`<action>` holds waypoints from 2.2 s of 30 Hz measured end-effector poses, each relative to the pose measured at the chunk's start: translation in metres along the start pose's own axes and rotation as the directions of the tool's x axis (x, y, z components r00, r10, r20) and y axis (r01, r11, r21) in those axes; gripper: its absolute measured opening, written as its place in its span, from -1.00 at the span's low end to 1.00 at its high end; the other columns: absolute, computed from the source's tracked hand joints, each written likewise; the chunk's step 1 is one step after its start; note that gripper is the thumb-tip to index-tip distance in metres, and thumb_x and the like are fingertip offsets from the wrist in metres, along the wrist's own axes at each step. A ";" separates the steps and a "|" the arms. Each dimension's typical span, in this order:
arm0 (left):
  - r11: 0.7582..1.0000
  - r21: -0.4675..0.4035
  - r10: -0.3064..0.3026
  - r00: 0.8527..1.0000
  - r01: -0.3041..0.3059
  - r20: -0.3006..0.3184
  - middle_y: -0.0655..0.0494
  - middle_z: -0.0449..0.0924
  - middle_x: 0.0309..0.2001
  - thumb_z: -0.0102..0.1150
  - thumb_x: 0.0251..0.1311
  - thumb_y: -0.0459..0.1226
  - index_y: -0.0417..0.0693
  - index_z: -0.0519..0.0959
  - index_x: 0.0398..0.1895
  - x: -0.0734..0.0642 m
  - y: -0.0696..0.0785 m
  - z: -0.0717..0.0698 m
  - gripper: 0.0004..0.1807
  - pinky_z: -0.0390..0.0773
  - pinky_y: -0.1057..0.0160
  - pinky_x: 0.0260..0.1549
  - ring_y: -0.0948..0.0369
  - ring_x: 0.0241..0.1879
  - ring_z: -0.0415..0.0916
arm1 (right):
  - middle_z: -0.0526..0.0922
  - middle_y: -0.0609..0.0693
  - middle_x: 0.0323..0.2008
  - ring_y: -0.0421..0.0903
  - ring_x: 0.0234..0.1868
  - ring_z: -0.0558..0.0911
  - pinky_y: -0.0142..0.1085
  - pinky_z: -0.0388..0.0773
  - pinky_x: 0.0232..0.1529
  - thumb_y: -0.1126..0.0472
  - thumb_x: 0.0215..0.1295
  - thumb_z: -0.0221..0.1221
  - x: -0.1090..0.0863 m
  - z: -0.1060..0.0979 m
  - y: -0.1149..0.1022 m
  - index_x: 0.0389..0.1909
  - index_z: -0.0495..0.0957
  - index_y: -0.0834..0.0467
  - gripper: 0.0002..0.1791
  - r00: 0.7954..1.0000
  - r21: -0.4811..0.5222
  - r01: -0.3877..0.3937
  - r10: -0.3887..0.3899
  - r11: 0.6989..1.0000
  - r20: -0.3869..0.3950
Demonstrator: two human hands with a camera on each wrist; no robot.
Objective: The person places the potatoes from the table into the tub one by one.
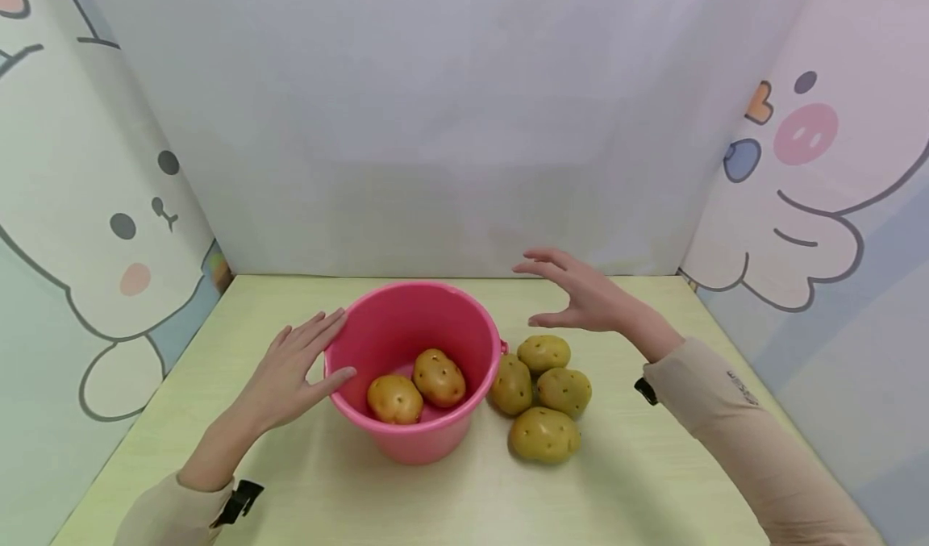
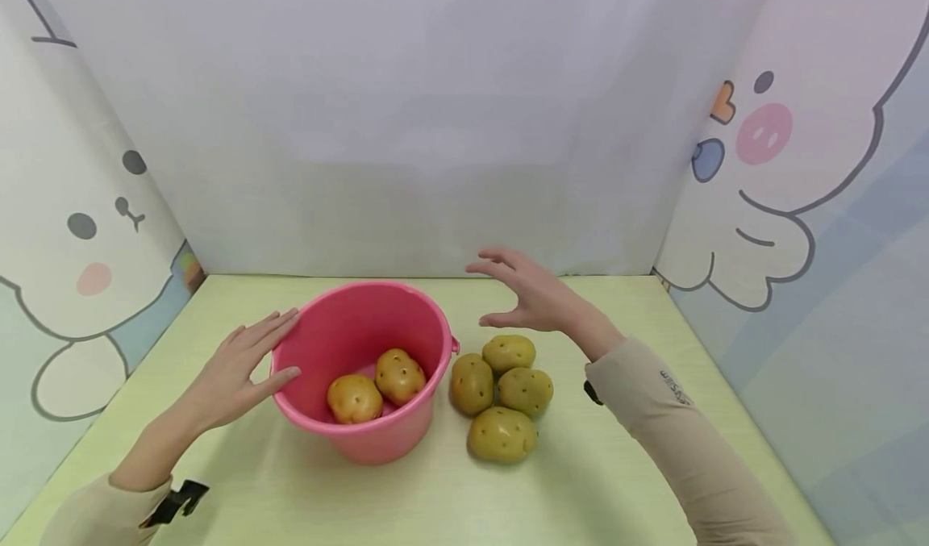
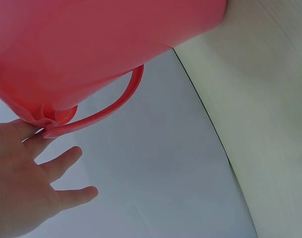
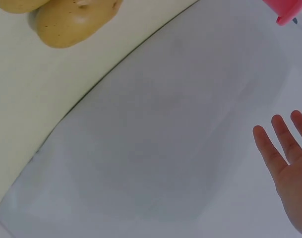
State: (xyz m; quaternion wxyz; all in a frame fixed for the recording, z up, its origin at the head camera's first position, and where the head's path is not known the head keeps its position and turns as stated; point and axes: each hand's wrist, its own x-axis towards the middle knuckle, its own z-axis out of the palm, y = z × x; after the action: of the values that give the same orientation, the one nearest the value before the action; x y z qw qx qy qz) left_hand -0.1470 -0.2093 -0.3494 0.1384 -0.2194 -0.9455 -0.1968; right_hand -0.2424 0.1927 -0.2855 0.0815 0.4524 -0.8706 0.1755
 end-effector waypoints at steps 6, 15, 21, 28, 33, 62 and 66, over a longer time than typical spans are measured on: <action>1.000 -0.005 -0.001 1.000 0.001 -0.002 -0.08 0.17 0.23 0.20 -0.05 -0.01 -0.10 0.19 0.27 0.000 0.000 0.000 -0.20 0.00 -0.28 0.02 -0.08 0.21 0.01 | 0.17 0.04 0.22 0.01 0.17 0.22 0.03 0.26 0.03 -0.10 -0.06 0.27 -0.023 0.004 0.005 0.20 0.26 0.02 -0.24 1.000 -0.016 -0.006 0.006 1.000 -0.007; 1.000 -0.007 -0.005 1.000 0.006 0.004 -0.07 0.17 0.24 0.20 -0.05 0.00 -0.09 0.19 0.27 0.000 0.001 0.001 -0.20 -0.01 -0.28 0.03 -0.07 0.21 0.00 | 0.18 0.04 0.22 0.00 0.17 0.21 0.01 0.32 -0.02 -0.10 -0.02 0.25 -0.050 0.022 0.008 0.21 0.24 -0.01 -0.26 0.998 0.022 -0.032 0.031 0.999 0.047; 1.000 -0.007 -0.014 1.000 0.014 0.013 -0.07 0.16 0.24 0.19 -0.04 0.00 -0.09 0.18 0.27 0.000 0.001 0.000 -0.20 -0.02 -0.28 0.03 -0.07 0.22 -0.01 | 0.18 0.00 0.21 -0.05 0.18 0.20 -0.03 0.33 -0.02 -0.15 -0.02 0.22 -0.063 0.034 0.006 0.20 0.25 -0.04 -0.27 0.997 0.029 -0.050 0.048 0.998 0.068; 1.000 -0.008 -0.017 1.000 0.017 0.018 -0.07 0.16 0.24 0.19 -0.04 0.01 -0.09 0.18 0.27 0.000 0.002 0.000 -0.20 -0.03 -0.28 0.03 -0.07 0.22 -0.01 | 0.20 0.00 0.20 -0.03 0.16 0.23 -0.03 0.36 -0.05 -0.12 -0.01 0.23 -0.073 0.045 0.005 0.19 0.27 -0.01 -0.29 0.996 0.032 -0.045 0.042 0.998 0.084; 1.000 -0.010 -0.021 1.000 0.021 0.018 -0.06 0.16 0.24 0.18 -0.04 0.03 -0.08 0.19 0.27 0.000 0.002 0.000 -0.20 -0.03 -0.28 0.03 -0.07 0.22 0.00 | 0.21 0.02 0.20 -0.02 0.15 0.24 -0.02 0.36 -0.05 -0.04 -0.02 0.27 -0.078 0.053 0.004 0.18 0.27 0.00 -0.30 0.995 0.043 -0.018 0.014 0.999 0.101; 1.000 0.001 -0.027 0.999 0.027 0.025 -0.07 0.16 0.24 0.17 -0.03 0.04 -0.09 0.18 0.27 0.000 0.002 0.000 -0.20 -0.04 -0.28 0.04 -0.07 0.22 -0.01 | 0.28 0.07 0.15 -0.05 0.11 0.28 -0.06 0.40 -0.08 -0.10 -0.06 0.27 -0.101 0.097 -0.018 0.17 0.29 -0.04 -0.29 0.963 0.091 0.098 -0.117 0.991 0.241; 1.000 -0.001 -0.029 0.999 0.030 0.025 -0.07 0.16 0.24 0.18 -0.04 0.03 -0.09 0.19 0.27 0.000 0.003 0.000 -0.20 -0.04 -0.28 0.04 -0.07 0.22 -0.01 | 0.27 0.05 0.16 -0.05 0.10 0.29 -0.09 0.40 -0.07 -0.08 -0.10 0.30 -0.101 0.102 -0.021 0.18 0.29 -0.07 -0.26 0.956 0.078 0.106 -0.124 0.991 0.266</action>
State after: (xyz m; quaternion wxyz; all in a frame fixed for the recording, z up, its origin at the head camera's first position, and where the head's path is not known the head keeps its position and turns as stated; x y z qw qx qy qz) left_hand -0.1456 -0.2072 -0.3488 0.1235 -0.2079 -0.9502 -0.1965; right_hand -0.1655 0.2196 -0.4049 -0.0421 0.5243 -0.8397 0.1347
